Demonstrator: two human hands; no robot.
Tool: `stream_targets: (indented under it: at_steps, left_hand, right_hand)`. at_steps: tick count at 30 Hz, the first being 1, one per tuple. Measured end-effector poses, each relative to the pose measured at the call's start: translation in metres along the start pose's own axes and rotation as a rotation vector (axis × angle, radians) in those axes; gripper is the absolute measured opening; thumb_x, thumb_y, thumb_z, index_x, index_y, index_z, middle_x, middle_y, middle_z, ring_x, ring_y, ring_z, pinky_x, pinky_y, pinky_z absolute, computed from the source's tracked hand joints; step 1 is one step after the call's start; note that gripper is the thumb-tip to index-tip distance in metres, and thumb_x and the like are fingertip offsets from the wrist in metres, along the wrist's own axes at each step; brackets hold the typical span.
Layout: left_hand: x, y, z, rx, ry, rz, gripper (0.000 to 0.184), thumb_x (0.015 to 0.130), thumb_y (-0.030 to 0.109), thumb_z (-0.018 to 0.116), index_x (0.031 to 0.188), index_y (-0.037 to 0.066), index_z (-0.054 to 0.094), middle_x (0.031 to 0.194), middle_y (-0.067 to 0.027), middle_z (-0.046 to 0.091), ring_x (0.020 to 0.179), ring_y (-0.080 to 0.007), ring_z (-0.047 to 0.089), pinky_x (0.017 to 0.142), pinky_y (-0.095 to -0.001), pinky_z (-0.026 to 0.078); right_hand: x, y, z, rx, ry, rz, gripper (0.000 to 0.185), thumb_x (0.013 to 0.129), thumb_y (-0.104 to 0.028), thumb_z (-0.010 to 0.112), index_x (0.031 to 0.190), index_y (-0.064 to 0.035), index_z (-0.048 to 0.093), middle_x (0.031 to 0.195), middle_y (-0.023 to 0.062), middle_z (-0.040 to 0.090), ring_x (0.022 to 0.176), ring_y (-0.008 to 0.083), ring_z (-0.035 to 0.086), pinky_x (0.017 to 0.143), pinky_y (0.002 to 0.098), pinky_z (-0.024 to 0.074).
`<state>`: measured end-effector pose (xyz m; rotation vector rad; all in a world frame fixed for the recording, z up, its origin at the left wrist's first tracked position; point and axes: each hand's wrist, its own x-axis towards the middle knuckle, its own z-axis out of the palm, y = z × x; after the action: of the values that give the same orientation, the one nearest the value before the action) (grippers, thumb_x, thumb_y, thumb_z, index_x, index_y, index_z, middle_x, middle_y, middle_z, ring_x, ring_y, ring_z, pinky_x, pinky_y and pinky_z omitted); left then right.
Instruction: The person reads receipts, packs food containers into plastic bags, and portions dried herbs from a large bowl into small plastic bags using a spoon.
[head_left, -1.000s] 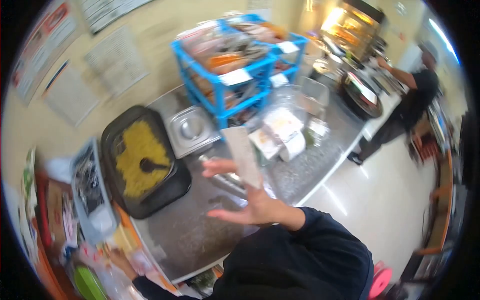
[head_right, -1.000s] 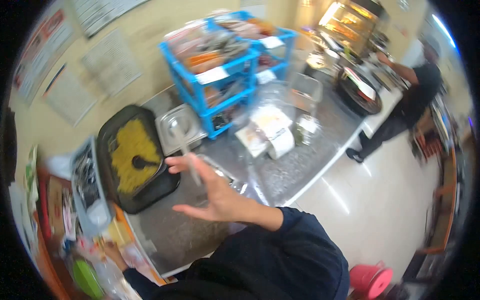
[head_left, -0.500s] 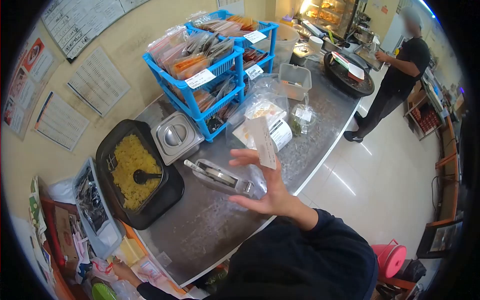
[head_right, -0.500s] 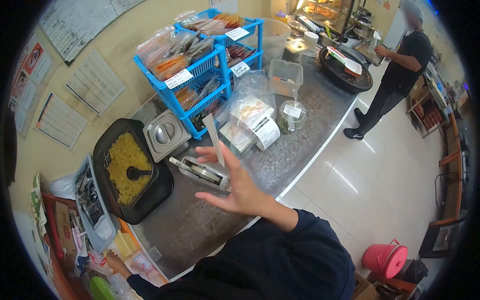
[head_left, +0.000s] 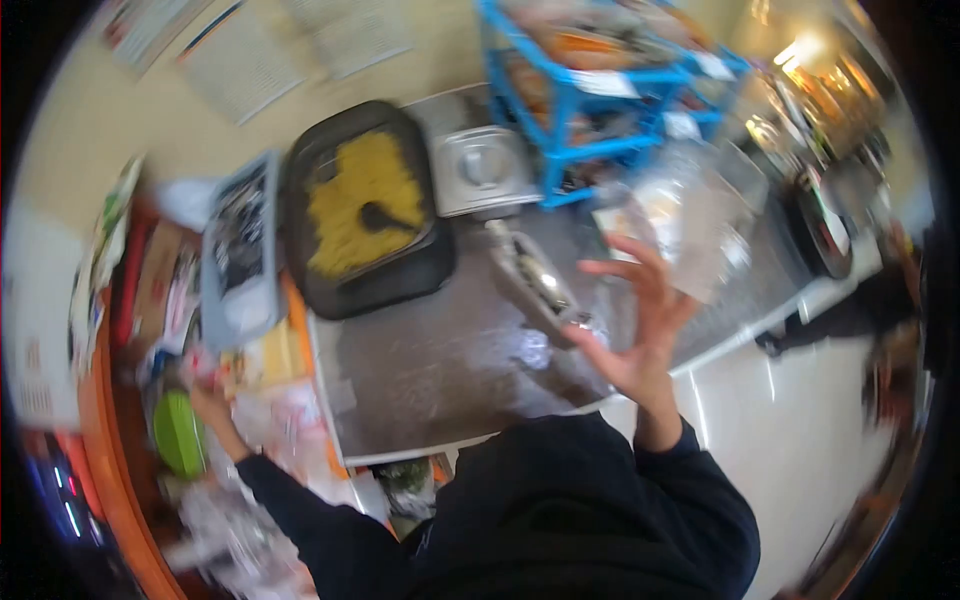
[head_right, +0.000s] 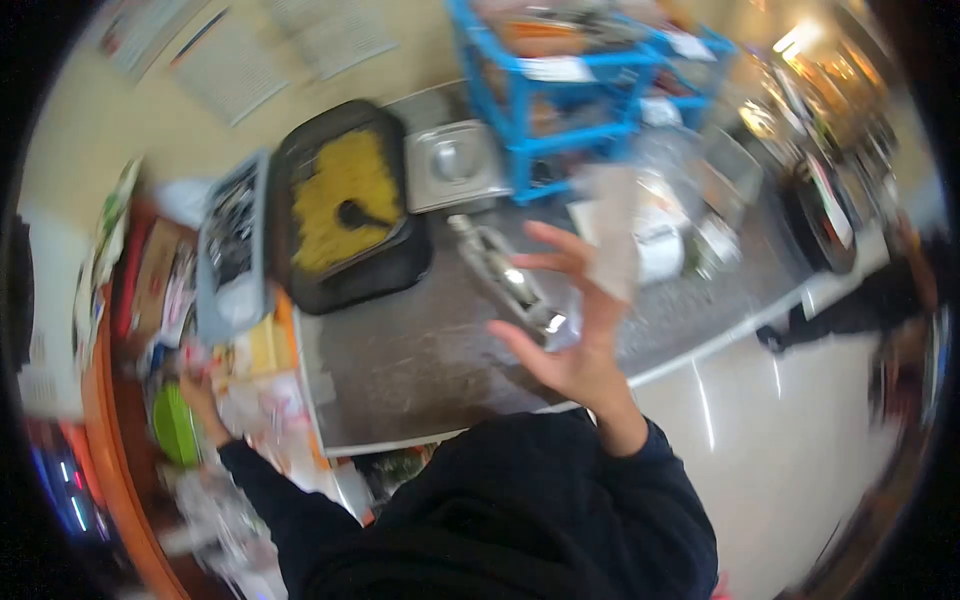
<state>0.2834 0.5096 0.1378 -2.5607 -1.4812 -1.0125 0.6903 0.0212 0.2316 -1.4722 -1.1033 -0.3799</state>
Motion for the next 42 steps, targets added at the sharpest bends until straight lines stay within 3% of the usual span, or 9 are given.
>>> stream_targets:
  at_steps: [3, 9, 14, 18, 20, 23, 27, 37, 42]
  left_hand:
    - [-0.005, 0.025, -0.030, -0.144, 0.024, -0.214, 0.020, 0.075, 0.004, 0.068, 0.091, -0.003, 0.058, 0.085, -0.0109, 0.064, 0.075, -0.0166, 0.062, 0.068, -0.0280, 0.049]
    - [-0.029, 0.198, -0.067, -0.900, 0.170, -0.148, 0.013, 0.080, -0.003, 0.061, 0.091, 0.001, 0.055, 0.083, -0.0079, 0.063, 0.078, -0.0135, 0.062, 0.071, -0.0230, 0.048]
    - [-0.061, 0.325, -0.040, -1.269, -0.152, -0.152, 0.013, 0.079, -0.004, 0.063, 0.087, 0.002, 0.054, 0.083, -0.0078, 0.064, 0.079, -0.0144, 0.063, 0.073, -0.0248, 0.048]
    - [-0.132, 0.416, -0.010, -1.110, -0.354, 0.229, 0.013, 0.076, -0.005, 0.064, 0.086, 0.000, 0.057, 0.089, -0.0104, 0.064, 0.082, -0.0190, 0.062, 0.074, -0.0287, 0.047]
    - [-0.179, 0.445, 0.017, -1.109, -0.313, 0.706, 0.020, 0.074, -0.003, 0.063, 0.093, 0.000, 0.059, 0.096, -0.0119, 0.062, 0.086, -0.0228, 0.060, 0.078, -0.0327, 0.046]
    - [-0.244, 0.477, 0.048, -1.235, -0.509, 0.948, 0.023, 0.073, 0.000, 0.059, 0.096, 0.000, 0.058, 0.099, -0.0111, 0.061, 0.088, -0.0245, 0.059, 0.081, -0.0361, 0.044]
    - [-0.294, 0.514, 0.087, -1.188, -0.620, 0.847, 0.018, 0.075, 0.002, 0.059, 0.093, 0.001, 0.059, 0.093, -0.0106, 0.061, 0.085, -0.0252, 0.059, 0.079, -0.0361, 0.045]
    - [-0.337, 0.591, 0.158, -0.888, -0.382, -0.246, 0.007, 0.085, 0.005, 0.059, 0.088, -0.001, 0.058, 0.078, -0.0063, 0.061, 0.066, -0.0112, 0.058, 0.062, -0.0249, 0.045]
    - [-0.335, 0.604, 0.164, -0.734, -0.255, -0.189, 0.007, 0.086, 0.004, 0.054, 0.091, 0.000, 0.057, 0.076, -0.0084, 0.057, 0.062, -0.0149, 0.058, 0.059, -0.0279, 0.045]
  right_hand:
    - [0.003, -0.007, 0.008, 0.018, -0.002, 0.111, 0.108, 0.067, -0.008, 0.073, 0.141, -0.0160, -0.005, 0.128, 0.0216, 0.040, 0.099, 0.0301, 0.057, 0.095, 0.0459, 0.0366]
    - [0.011, -0.013, 0.035, 0.071, -0.057, 0.069, 0.109, 0.066, -0.009, 0.076, 0.139, -0.0161, -0.004, 0.127, 0.0221, 0.040, 0.096, 0.0299, 0.057, 0.092, 0.0431, 0.0387]
    - [0.008, -0.022, 0.022, 0.026, -0.091, -0.010, 0.113, 0.068, -0.008, 0.075, 0.140, -0.0221, -0.011, 0.128, 0.0234, 0.039, 0.094, 0.0301, 0.058, 0.090, 0.0437, 0.0402]
    - [-0.013, -0.021, -0.011, -0.027, -0.008, 0.021, 0.106, 0.067, -0.005, 0.075, 0.137, -0.0200, -0.003, 0.123, 0.0228, 0.043, 0.091, 0.0289, 0.060, 0.082, 0.0433, 0.0466]
    - [-0.033, -0.020, -0.034, -0.113, 0.137, 0.072, 0.091, 0.067, -0.005, 0.075, 0.133, -0.0162, 0.014, 0.117, 0.0191, 0.043, 0.089, 0.0247, 0.057, 0.076, 0.0386, 0.0489]
    - [-0.057, -0.018, -0.068, -0.160, 0.383, 0.168, 0.062, 0.069, -0.008, 0.074, 0.121, -0.0108, 0.038, 0.109, 0.0141, 0.042, 0.087, 0.0196, 0.053, 0.070, 0.0335, 0.0499]
    - [-0.061, 0.006, -0.129, -0.161, 0.571, 0.227, 0.034, 0.074, -0.013, 0.071, 0.102, -0.0076, 0.052, 0.107, 0.0115, 0.040, 0.088, 0.0173, 0.048, 0.069, 0.0316, 0.0481]
    - [-0.051, 0.110, -0.296, 0.095, 0.510, 0.416, 0.036, 0.075, -0.010, 0.066, 0.107, -0.0038, 0.051, 0.117, 0.0111, 0.042, 0.093, 0.0172, 0.050, 0.082, 0.0323, 0.0411]
    - [-0.055, 0.131, -0.331, 0.222, 0.487, 0.541, 0.053, 0.072, -0.006, 0.069, 0.118, -0.0006, 0.043, 0.117, 0.0099, 0.044, 0.096, 0.0182, 0.050, 0.080, 0.0319, 0.0432]
